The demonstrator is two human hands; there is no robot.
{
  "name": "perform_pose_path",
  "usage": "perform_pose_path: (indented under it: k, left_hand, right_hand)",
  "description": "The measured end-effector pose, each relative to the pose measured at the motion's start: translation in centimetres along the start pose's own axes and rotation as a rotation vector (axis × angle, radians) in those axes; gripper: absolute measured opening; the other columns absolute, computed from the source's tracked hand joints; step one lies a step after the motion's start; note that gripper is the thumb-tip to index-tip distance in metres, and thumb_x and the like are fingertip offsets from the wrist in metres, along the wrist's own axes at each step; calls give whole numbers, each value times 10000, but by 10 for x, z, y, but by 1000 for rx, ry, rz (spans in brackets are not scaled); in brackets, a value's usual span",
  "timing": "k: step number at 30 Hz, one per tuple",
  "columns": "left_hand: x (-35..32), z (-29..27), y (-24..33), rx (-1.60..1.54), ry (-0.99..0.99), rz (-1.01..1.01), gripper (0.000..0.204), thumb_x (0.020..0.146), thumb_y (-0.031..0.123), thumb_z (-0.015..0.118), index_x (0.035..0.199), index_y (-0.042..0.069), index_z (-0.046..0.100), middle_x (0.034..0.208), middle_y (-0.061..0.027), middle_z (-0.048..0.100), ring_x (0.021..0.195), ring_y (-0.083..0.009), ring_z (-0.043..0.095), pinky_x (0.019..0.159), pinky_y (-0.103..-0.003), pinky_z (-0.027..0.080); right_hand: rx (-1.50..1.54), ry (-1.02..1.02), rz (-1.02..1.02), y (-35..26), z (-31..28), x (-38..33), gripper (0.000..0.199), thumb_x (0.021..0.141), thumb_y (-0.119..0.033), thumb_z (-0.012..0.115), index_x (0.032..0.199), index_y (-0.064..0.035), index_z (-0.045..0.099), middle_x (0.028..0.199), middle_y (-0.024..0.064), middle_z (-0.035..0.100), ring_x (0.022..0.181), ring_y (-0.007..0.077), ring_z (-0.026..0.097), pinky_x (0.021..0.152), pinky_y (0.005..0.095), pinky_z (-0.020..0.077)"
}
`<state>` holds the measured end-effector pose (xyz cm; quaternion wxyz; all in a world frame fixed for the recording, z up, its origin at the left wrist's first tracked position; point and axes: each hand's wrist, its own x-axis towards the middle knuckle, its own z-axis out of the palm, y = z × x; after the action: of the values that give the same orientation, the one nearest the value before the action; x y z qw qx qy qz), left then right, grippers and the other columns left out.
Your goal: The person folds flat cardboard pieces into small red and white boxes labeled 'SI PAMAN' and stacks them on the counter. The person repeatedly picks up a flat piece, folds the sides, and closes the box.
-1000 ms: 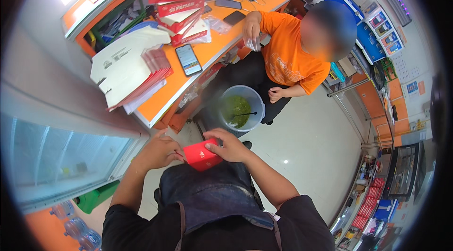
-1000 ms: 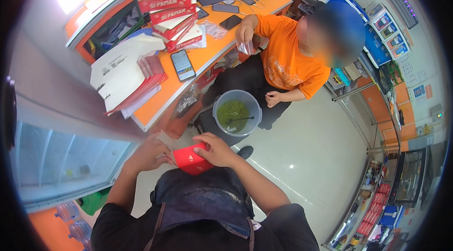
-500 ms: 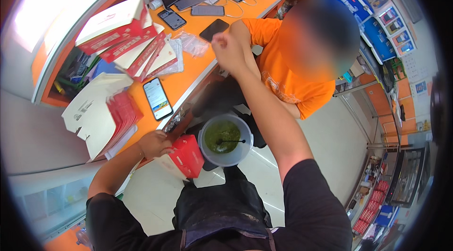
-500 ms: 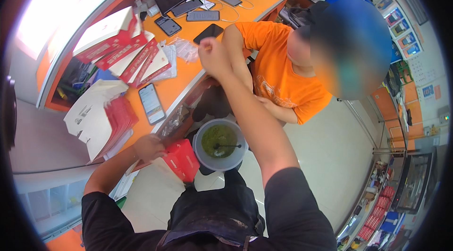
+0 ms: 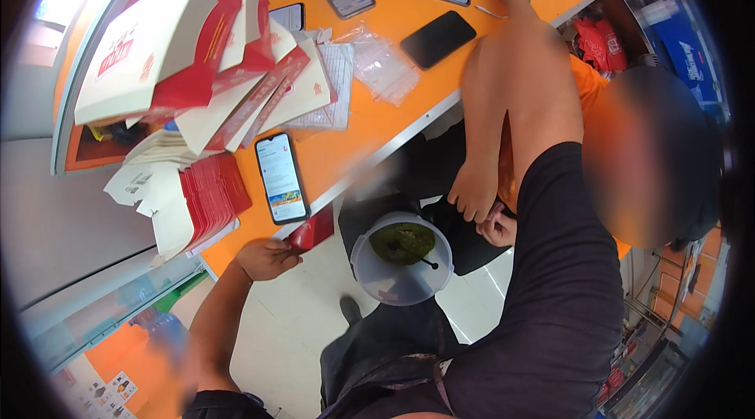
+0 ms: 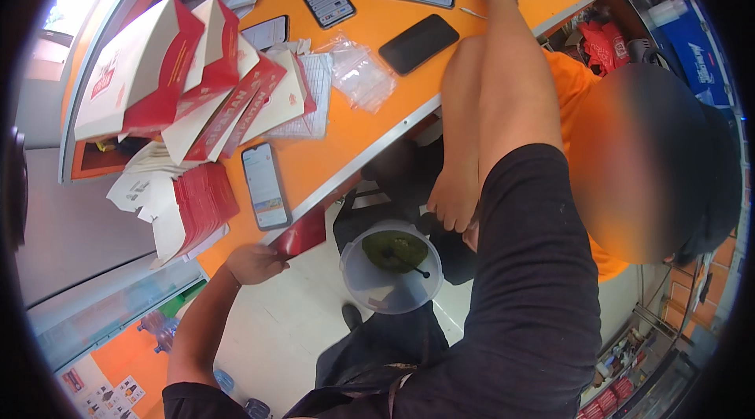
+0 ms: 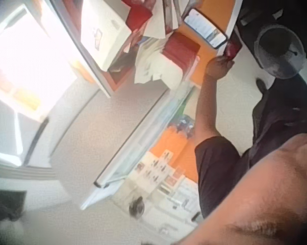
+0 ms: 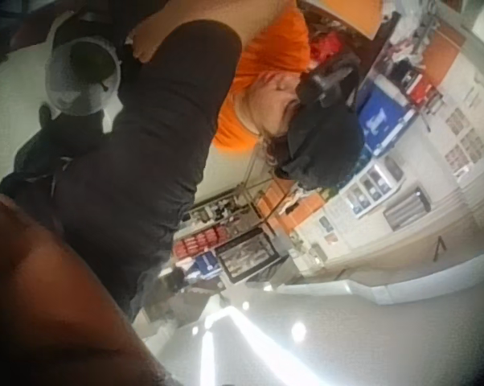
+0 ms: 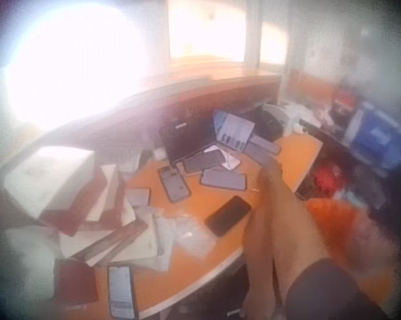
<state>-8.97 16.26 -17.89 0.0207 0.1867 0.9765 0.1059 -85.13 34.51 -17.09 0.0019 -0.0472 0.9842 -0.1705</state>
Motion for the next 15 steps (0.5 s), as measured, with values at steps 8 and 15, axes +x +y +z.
perform_pose_path:
  k: [8,15]
  left_hand:
    - [4,6,-21,-327,-267,-148,212,1004,282,641,1130,192,786,973,105,767,911,-64,665,877,-220,529]
    - [-14,15,-1,-125,-222,-122,208,1036,290,600,1052,184,778,1105,149,764,1016,23,601,1032,-173,419]
  right_hand:
    - [-62,79,-219,72,5,97,1009,785,-565,842,1476,72,472,1399,286,630,1309,399,620,1106,493,497]
    - [-67,-166,-186,10,-5,46,892,692,-586,902,1201,114,685,1204,260,727,1077,343,728,923,434,579]
